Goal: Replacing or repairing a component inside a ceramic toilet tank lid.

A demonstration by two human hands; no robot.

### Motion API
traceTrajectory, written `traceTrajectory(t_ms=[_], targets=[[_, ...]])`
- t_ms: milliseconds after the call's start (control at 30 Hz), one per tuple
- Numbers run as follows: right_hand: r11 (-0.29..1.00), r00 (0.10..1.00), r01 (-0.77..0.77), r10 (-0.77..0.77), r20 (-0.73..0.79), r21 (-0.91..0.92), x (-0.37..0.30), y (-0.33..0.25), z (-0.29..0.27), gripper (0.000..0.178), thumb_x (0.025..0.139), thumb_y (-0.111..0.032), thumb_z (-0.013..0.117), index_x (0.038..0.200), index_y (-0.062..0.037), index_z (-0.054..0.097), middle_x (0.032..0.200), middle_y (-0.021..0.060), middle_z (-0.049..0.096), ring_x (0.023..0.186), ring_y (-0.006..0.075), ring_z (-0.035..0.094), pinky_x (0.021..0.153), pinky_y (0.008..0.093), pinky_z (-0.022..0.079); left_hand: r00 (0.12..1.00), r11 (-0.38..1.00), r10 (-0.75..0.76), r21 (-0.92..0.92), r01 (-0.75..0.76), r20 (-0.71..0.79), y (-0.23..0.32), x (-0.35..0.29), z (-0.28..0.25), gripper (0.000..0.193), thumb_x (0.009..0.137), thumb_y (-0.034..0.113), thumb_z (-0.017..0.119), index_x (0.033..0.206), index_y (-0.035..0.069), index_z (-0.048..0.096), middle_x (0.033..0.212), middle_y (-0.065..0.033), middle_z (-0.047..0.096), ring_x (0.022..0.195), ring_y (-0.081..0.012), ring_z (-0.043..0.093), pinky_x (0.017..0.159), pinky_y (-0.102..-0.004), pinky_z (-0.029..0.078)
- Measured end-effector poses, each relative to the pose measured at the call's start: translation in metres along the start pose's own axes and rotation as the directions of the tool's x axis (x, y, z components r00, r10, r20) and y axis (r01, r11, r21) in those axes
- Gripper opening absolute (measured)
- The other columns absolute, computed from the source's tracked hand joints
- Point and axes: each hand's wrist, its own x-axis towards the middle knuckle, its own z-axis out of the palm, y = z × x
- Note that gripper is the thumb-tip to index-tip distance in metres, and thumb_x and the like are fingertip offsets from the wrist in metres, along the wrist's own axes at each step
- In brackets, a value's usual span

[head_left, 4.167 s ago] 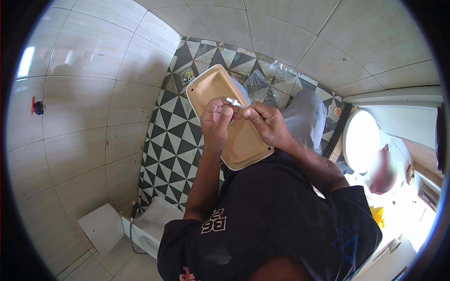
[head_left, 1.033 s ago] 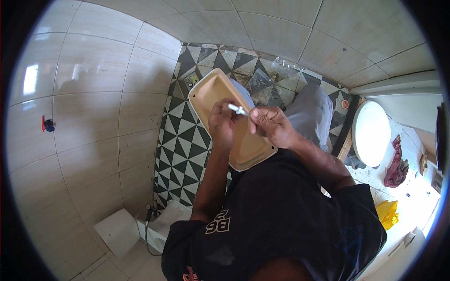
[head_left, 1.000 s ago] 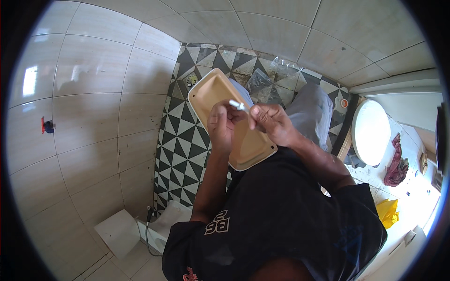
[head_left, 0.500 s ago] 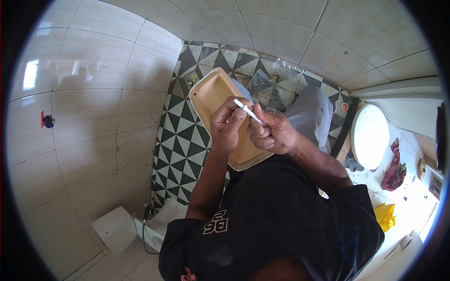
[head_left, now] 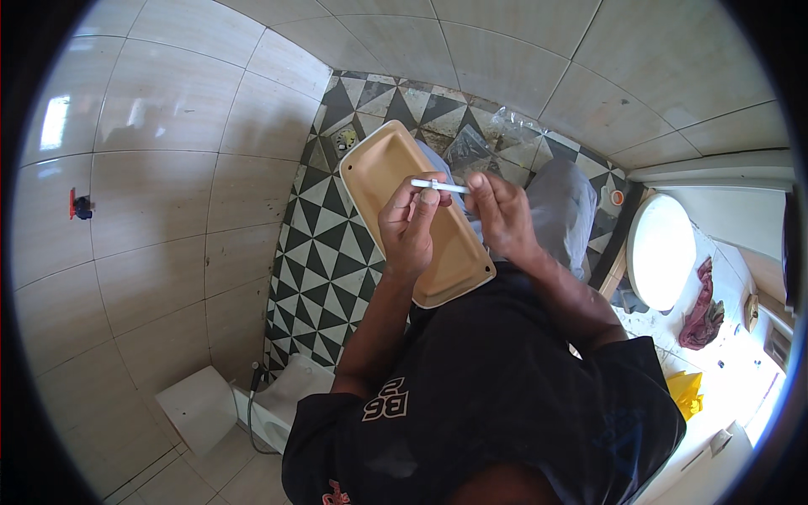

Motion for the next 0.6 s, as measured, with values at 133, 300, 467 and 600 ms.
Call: traceTrajectory(t_ms=[133, 300, 467, 600], targets=[[0.823, 0.872, -0.424, 0.258, 0.416, 0.379, 0.004, 0.009, -0.003, 0.024, 0.105, -0.024, 0.068, 0.096, -0.0018, 0.065, 0.085, 0.0024, 0.063, 0.074, 0.0133, 0.060, 0.065, 0.0305, 0.048, 0.997, 0.995, 0.072, 0.074, -0.074, 0.032, -0.004, 0.002, -0.011, 0.030, 0.110, 0.016, 0.055, 0.128, -0.007, 0.063, 0.105, -0.0080, 0.069, 0.092, -0.0134, 0.067, 0.087, -0.0310, 0.056], [0.944, 0.988, 0.125, -0.091, -0.124, 0.305, -0.003, 0.000, 0.020, 0.031, 0.106, -0.032, 0.068, 0.096, -0.0021, 0.066, 0.078, 0.0010, 0.061, 0.074, 0.0086, 0.057, 0.067, 0.0264, 0.047, 0.998, 0.999, 0.049, 0.017, -0.049, -0.037, -0.005, 0.001, -0.008, 0.029, 0.109, 0.015, 0.056, 0.127, -0.006, 0.063, 0.105, -0.0079, 0.069, 0.091, -0.0135, 0.067, 0.085, -0.0313, 0.057], [0.993, 0.999, 0.051, -0.049, -0.024, 0.103, 0.001, 0.004, 0.007, 0.029, 0.106, -0.029, 0.068, 0.096, -0.0018, 0.067, 0.076, 0.0062, 0.062, 0.072, 0.0106, 0.056, 0.066, 0.0308, 0.047, 0.998, 0.998, 0.054, 0.027, -0.053, -0.041, -0.010, -0.001, -0.014, 0.026, 0.108, 0.015, 0.058, 0.124, -0.004, 0.065, 0.105, -0.0082, 0.070, 0.089, -0.0147, 0.068, 0.083, -0.0330, 0.058], [0.990, 0.989, 0.141, -0.140, -0.043, 0.031, 0.003, 0.002, 0.010, 0.025, 0.103, -0.026, 0.071, 0.094, -0.0025, 0.068, 0.079, 0.0108, 0.064, 0.069, 0.0199, 0.060, 0.064, 0.0360, 0.048, 0.995, 0.994, -0.004, -0.110, -0.007, -0.096, -0.007, -0.004, -0.007, 0.016, 0.106, 0.012, 0.062, 0.114, -0.001, 0.066, 0.102, -0.0066, 0.069, 0.089, -0.0133, 0.067, 0.081, -0.0283, 0.054]])
